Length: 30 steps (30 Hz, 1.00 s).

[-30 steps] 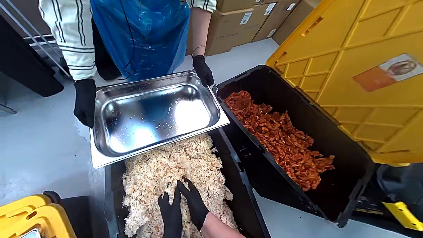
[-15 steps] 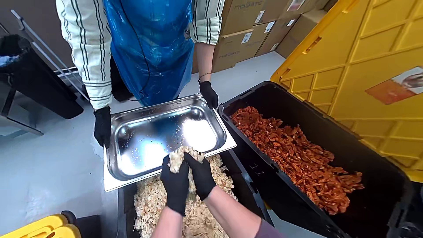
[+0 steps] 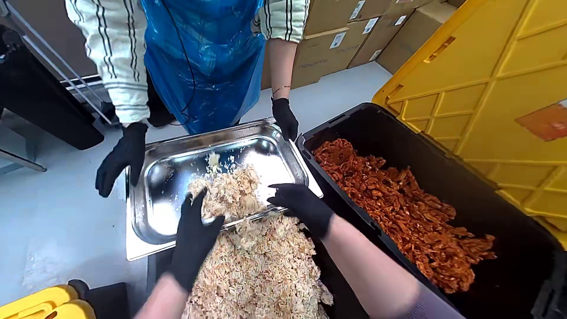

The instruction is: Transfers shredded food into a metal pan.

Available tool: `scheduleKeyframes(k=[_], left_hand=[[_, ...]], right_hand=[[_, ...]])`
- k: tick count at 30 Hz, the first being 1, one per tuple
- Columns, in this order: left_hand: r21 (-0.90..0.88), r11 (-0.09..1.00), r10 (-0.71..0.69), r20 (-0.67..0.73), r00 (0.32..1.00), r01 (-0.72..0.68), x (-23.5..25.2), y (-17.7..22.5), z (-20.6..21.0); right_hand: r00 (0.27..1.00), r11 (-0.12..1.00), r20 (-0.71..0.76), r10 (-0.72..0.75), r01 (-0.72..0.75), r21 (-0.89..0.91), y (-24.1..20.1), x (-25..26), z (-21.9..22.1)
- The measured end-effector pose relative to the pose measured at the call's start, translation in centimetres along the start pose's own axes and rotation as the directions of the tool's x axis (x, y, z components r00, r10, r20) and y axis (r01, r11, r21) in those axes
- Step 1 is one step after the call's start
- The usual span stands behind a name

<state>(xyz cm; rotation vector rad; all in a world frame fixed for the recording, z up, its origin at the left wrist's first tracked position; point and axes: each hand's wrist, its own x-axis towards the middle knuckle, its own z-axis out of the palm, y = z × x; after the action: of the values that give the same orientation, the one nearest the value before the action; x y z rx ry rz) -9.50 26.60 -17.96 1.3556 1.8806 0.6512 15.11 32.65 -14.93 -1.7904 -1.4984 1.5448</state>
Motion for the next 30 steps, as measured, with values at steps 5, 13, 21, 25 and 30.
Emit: scheduleKeyframes(k=[5,13,21,25,30], left_hand=[[0.243,0.969,-0.104,0.248,0.963,0.042,-7.9,-8.0,5.3],[0.095,0.947,-0.318,0.153,0.936,0.307,-5.7,-12.1,12.0],[-0.638,0.587,-0.493,0.207,0.845,0.499,-11.1,-8.9,16.0],[-0.779,0.432,-0.613,0.115,0.781,0.454,-13.9,-8.1,14.7],[-0.854,0.426,-0.588,-0.01,0.809,0.3,-12.9,-0.6,9.9]], right_hand=[[0.973,0.938,0.028,0.229,-0.213,-0.274,9.1,-1.9,5.8],[0.953,0.818,0.0,0.302,-0.259,-0.513,13.5,-1.2,13.2],[0.969,0.979,-0.15,0.196,-0.201,-0.023,15.5,-7.4,16.9],[0.912,0.826,-0.097,0.398,-0.31,0.47,15.5,-10.0,19.8],[0.906,0.726,-0.272,0.325,-0.054,0.686,7.3,-11.4,16.8]])
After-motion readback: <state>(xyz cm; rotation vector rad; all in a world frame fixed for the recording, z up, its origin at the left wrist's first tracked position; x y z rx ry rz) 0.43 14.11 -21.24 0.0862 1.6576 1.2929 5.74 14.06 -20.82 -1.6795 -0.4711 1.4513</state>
